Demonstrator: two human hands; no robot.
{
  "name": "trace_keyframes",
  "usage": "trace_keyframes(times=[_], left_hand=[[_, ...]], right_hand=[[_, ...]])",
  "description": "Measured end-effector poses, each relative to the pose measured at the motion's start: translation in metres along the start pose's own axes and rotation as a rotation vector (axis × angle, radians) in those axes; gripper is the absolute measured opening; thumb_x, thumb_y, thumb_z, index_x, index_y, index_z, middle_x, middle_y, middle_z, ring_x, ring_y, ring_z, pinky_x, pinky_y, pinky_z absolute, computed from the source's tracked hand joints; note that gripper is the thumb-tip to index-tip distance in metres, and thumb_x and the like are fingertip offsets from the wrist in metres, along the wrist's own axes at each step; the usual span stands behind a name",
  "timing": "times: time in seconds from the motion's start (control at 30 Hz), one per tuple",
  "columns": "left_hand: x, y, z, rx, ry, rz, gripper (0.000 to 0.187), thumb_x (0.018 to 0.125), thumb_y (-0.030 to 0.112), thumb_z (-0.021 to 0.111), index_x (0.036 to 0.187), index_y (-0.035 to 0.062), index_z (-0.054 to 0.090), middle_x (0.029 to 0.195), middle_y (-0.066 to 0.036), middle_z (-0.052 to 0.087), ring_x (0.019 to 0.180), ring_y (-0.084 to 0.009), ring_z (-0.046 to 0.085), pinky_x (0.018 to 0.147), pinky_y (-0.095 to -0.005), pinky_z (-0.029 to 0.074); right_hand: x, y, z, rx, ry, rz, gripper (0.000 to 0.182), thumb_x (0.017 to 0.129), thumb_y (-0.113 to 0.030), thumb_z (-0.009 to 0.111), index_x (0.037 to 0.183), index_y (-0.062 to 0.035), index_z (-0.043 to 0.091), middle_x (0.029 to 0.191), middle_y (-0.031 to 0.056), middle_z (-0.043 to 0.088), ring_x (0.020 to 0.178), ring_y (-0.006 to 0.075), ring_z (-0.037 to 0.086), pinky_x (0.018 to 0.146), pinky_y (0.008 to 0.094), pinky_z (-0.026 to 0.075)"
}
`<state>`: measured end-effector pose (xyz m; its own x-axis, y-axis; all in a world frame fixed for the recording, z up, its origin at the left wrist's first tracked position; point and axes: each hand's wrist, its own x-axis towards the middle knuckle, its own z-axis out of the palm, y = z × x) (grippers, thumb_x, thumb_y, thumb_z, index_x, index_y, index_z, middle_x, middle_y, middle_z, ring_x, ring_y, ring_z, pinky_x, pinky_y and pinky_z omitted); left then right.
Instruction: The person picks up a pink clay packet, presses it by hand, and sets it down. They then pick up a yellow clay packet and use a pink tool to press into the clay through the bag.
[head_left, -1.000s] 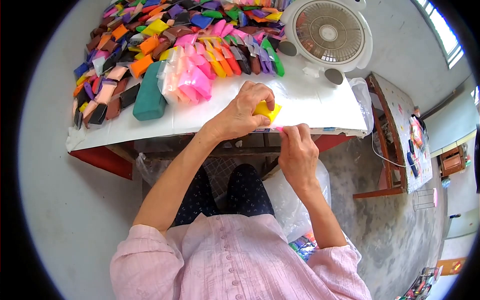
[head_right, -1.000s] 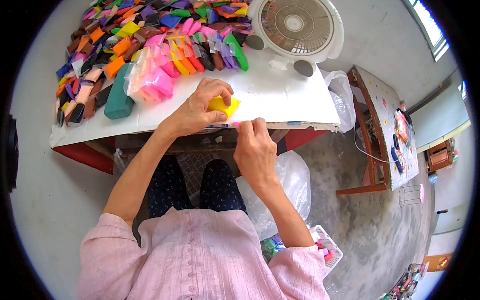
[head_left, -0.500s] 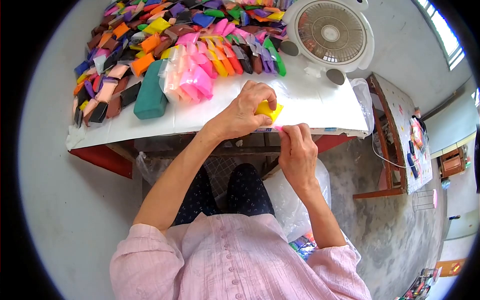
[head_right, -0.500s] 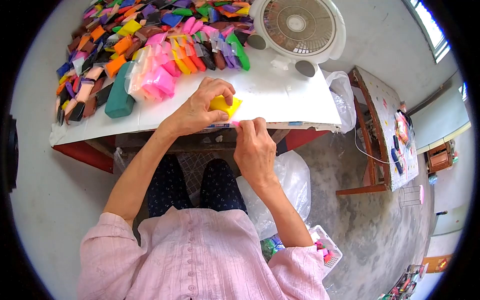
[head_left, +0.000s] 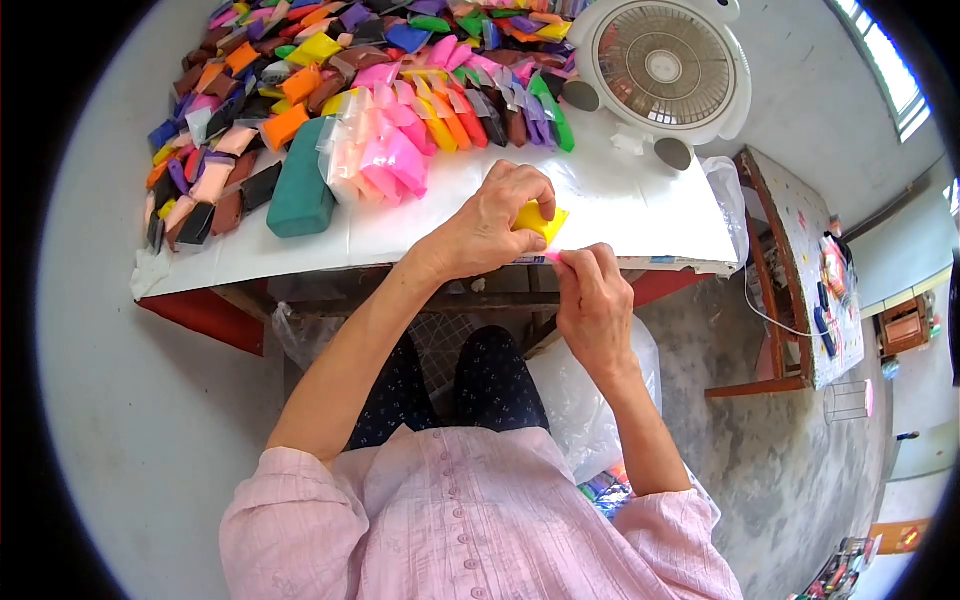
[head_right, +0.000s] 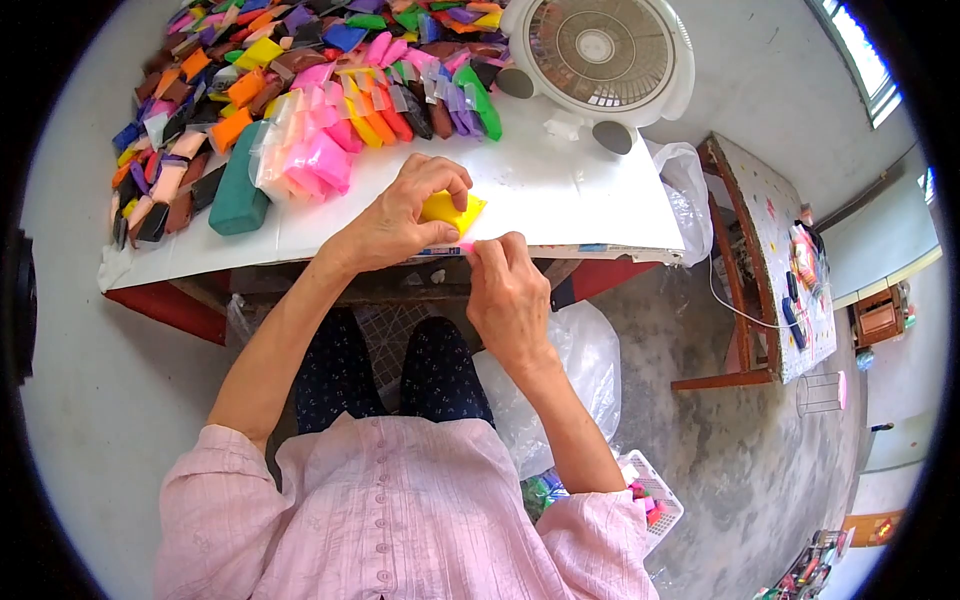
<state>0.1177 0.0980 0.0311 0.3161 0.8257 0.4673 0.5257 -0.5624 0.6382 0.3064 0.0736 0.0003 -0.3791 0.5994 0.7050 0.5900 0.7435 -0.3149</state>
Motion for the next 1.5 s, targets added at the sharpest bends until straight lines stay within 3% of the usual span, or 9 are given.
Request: trace_keyframes(times=[0.3, 0.7, 0.9, 1.2, 1.5], left_hand=[[-0.0002, -0.0012, 0.0007, 0.012, -0.015, -0.019, 0.030, 0.072, 0.005, 0.074, 0.093, 0.0073, 0.053, 0.117, -0.007, 0.056, 0.116, -0.0266, 0.044, 0.101, -0.0367, 0.041], [-0.0001, -0.0009, 0.0005, 0.007, -0.009, -0.002, 0.030, 0.071, 0.004, 0.073, 0.093, 0.0071, 0.053, 0.116, -0.008, 0.056, 0.116, -0.0273, 0.044, 0.102, -0.0377, 0.040], [-0.0002, -0.0004, 0.0002, 0.005, -0.011, 0.000, 0.031, 0.070, 0.003, 0.074, 0.093, 0.0068, 0.053, 0.115, -0.009, 0.056, 0.116, -0.0277, 0.045, 0.101, -0.0382, 0.040], [0.0000, -0.0008, 0.0004, -0.012, -0.012, -0.005, 0.031, 0.071, 0.004, 0.074, 0.093, 0.0068, 0.053, 0.117, -0.009, 0.056, 0.117, -0.0284, 0.044, 0.103, -0.0387, 0.039], [-0.0001, 0.0003, 0.0000, 0.020, -0.024, -0.001, 0.031, 0.071, 0.003, 0.073, 0.093, 0.0065, 0.052, 0.116, -0.009, 0.056, 0.117, -0.0291, 0.044, 0.103, -0.0389, 0.038]], right_hand=[[-0.0028, -0.0004, 0.0042, 0.098, 0.030, 0.061, 0.014, 0.088, 0.001, 0.062, 0.098, -0.0022, 0.054, 0.087, 0.0170, 0.056, 0.070, 0.0358, 0.061, 0.058, 0.0417, 0.052], [-0.0010, -0.0030, 0.0043, 0.242, 0.094, 0.128, 0.008, 0.087, 0.001, 0.065, 0.090, 0.0015, 0.058, 0.079, 0.0163, 0.058, 0.065, 0.0321, 0.059, 0.058, 0.0371, 0.047], [-0.0050, -0.0037, 0.0032, 0.410, 0.037, 0.363, 0.006, 0.086, 0.001, 0.066, 0.087, 0.0034, 0.061, 0.077, 0.0167, 0.061, 0.065, 0.0266, 0.060, 0.058, 0.0329, 0.046], [-0.0069, -0.0047, 0.0049, 0.006, 0.099, 0.045, 0.013, 0.083, 0.004, 0.064, 0.093, -0.0025, 0.059, 0.086, 0.0134, 0.058, 0.066, 0.0315, 0.062, 0.054, 0.0386, 0.049], [-0.0065, 0.0036, 0.0038, 0.053, 0.073, -0.028, 0.015, 0.083, 0.003, 0.064, 0.094, -0.0025, 0.056, 0.086, 0.0142, 0.057, 0.067, 0.0318, 0.062, 0.055, 0.0395, 0.051]])
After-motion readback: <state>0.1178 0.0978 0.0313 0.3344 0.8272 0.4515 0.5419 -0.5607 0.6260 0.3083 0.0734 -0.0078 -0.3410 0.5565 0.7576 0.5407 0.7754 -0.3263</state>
